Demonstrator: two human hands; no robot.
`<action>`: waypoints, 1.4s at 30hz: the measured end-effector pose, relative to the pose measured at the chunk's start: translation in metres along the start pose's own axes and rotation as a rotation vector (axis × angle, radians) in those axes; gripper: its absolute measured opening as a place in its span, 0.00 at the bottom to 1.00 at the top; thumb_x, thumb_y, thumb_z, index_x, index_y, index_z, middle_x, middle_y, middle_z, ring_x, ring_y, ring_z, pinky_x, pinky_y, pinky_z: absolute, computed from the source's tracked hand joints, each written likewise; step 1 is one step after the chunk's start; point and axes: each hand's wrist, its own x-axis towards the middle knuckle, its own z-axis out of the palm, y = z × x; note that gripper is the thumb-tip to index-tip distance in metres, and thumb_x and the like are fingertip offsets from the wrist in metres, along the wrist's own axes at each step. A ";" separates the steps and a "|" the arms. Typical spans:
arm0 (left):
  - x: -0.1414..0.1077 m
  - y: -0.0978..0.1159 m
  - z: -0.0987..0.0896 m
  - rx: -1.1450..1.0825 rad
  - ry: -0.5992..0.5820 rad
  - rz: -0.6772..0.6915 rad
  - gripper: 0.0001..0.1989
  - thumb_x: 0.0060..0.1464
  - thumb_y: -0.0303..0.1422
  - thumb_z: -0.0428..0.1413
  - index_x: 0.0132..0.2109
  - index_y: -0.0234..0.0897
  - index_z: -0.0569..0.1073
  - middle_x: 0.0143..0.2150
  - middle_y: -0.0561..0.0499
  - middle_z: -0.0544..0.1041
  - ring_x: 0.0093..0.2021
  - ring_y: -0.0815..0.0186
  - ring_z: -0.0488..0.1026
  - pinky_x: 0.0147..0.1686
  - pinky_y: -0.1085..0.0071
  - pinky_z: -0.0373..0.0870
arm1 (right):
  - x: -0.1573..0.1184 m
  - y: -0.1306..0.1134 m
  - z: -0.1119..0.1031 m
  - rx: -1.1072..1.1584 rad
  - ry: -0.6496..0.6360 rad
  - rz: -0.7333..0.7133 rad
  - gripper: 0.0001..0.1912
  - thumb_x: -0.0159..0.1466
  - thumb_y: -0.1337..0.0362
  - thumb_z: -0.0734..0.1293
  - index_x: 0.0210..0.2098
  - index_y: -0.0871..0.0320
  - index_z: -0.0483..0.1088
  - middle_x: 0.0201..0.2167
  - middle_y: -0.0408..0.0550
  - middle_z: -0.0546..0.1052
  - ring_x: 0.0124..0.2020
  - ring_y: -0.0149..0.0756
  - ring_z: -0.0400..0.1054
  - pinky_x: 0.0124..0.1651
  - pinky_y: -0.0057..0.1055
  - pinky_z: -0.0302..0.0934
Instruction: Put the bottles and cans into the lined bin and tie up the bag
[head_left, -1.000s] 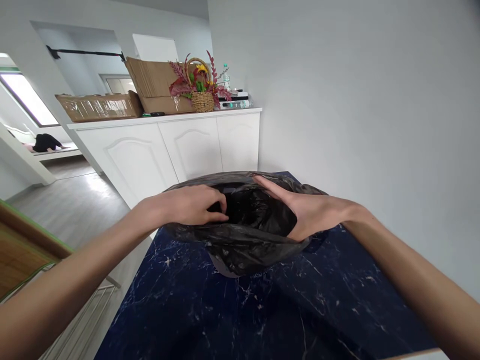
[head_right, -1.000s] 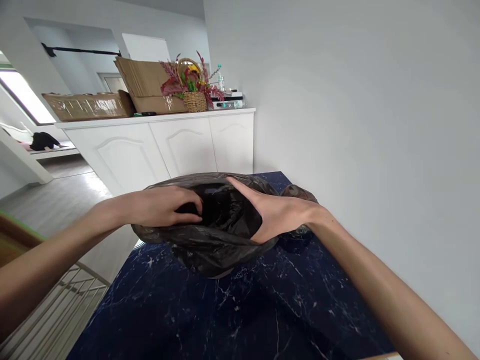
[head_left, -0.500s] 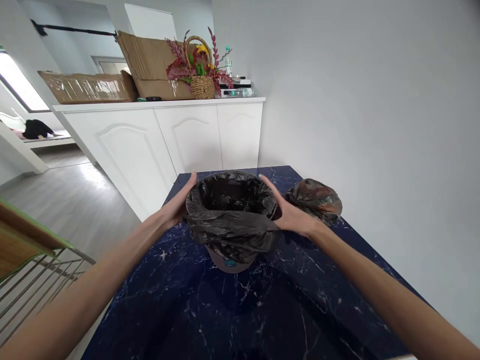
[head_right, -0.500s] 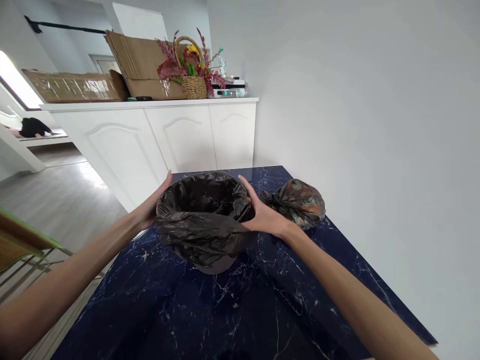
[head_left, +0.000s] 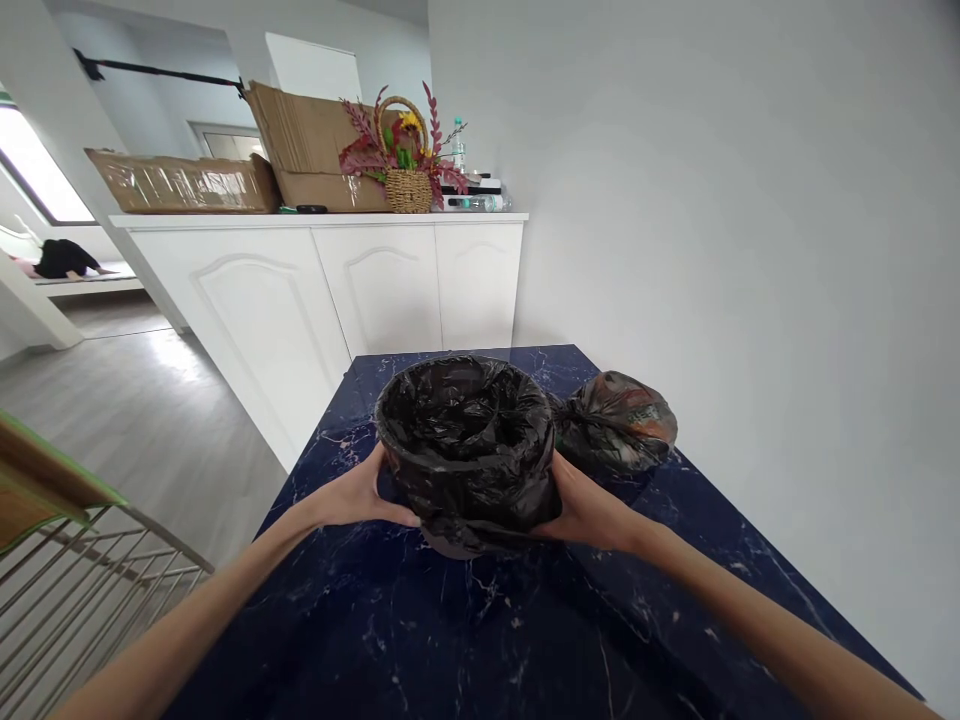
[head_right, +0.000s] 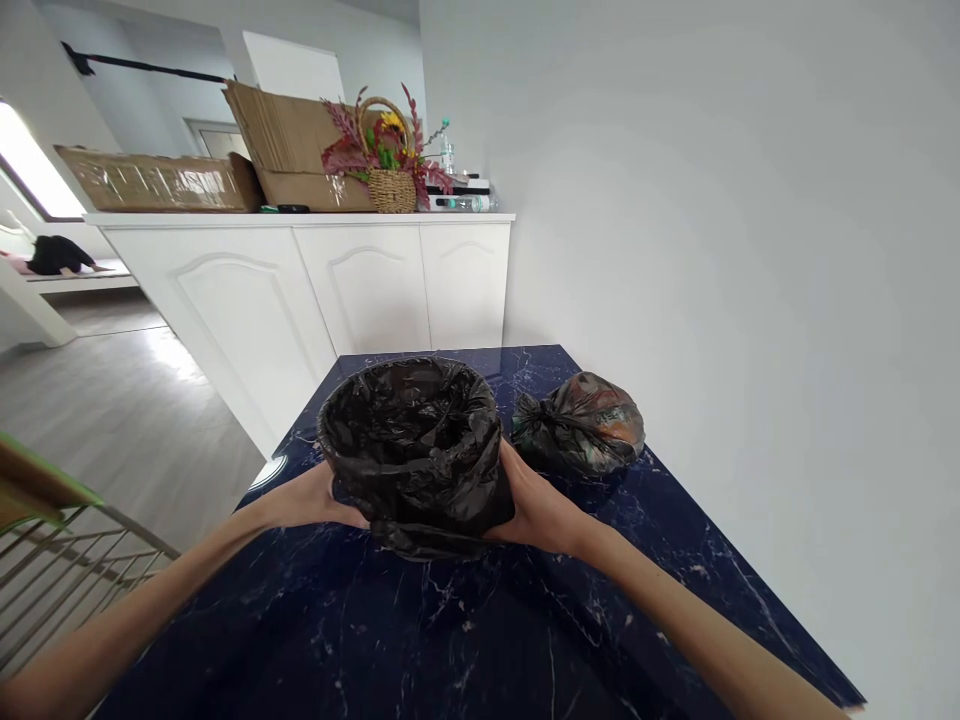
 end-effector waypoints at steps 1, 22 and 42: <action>-0.002 -0.005 0.003 0.038 0.023 0.002 0.65 0.48 0.60 0.71 0.81 0.53 0.43 0.81 0.40 0.57 0.78 0.37 0.56 0.72 0.40 0.64 | 0.000 0.007 0.005 -0.050 0.011 -0.006 0.67 0.67 0.45 0.75 0.79 0.39 0.16 0.83 0.52 0.37 0.81 0.63 0.42 0.76 0.60 0.54; -0.116 -0.077 0.069 0.158 0.687 -0.164 0.35 0.65 0.59 0.56 0.70 0.46 0.67 0.69 0.43 0.76 0.68 0.46 0.75 0.64 0.49 0.76 | 0.013 -0.128 -0.048 -0.508 0.283 -0.473 0.10 0.76 0.56 0.69 0.51 0.54 0.78 0.45 0.50 0.85 0.49 0.47 0.81 0.65 0.55 0.69; -0.128 -0.066 0.072 0.238 0.691 -0.144 0.32 0.62 0.60 0.54 0.61 0.42 0.75 0.63 0.43 0.81 0.63 0.46 0.78 0.62 0.51 0.76 | -0.196 -0.059 -0.170 -0.666 0.301 -0.118 0.19 0.75 0.44 0.65 0.48 0.48 0.81 0.45 0.51 0.85 0.50 0.56 0.79 0.47 0.46 0.74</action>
